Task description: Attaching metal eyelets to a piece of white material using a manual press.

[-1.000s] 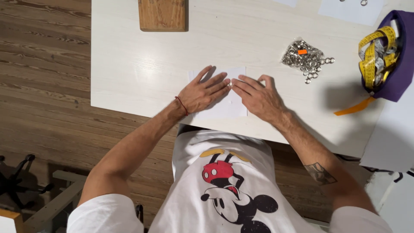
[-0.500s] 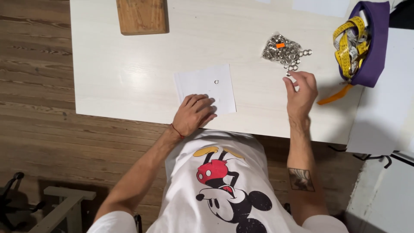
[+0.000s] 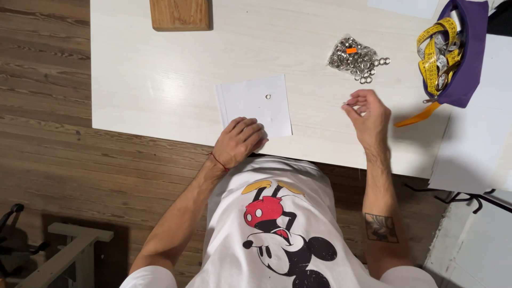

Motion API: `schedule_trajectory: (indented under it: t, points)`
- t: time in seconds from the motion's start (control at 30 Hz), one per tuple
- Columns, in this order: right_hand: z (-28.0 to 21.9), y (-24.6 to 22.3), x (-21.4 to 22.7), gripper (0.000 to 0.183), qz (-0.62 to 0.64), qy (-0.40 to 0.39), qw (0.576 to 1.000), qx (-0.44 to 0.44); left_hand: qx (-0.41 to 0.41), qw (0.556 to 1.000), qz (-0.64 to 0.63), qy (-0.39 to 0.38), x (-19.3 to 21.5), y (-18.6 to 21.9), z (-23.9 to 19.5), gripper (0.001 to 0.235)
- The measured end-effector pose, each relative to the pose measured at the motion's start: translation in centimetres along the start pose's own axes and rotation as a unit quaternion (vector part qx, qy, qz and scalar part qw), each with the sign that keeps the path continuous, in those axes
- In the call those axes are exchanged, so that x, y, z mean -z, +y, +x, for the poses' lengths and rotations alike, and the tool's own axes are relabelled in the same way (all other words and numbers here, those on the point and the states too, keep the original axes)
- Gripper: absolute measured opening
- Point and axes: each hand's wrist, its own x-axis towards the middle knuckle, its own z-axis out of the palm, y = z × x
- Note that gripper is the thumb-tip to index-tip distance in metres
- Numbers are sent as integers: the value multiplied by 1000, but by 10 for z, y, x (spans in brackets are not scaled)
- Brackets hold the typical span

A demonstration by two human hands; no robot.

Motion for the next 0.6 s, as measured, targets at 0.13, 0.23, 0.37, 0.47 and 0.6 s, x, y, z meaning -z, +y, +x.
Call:
schedule_trajectory:
  t: [0.13, 0.23, 0.37, 0.47, 0.6]
  points:
    - [-20, -6, -23, 34, 196, -19, 978, -72, -42, 998, 35, 28, -10, 2, -5, 11]
    - [-38, -13, -45, 23, 336, -19, 933, -128, 45, 998, -30, 39, -19, -3, -7, 11]
    - [-67, 17, -70, 18, 508, -41, 829, -231, 302, 924, -231, 31, -12, 8, -4, 18]
    - [-79, 7, -81, 23, 547, -40, 792, -269, 369, 887, -276, 34, -10, 14, 2, 29]
    - [-85, -31, -85, 20, 557, -36, 782, -278, 376, 879, -292, 38, -17, 12, -1, 38]
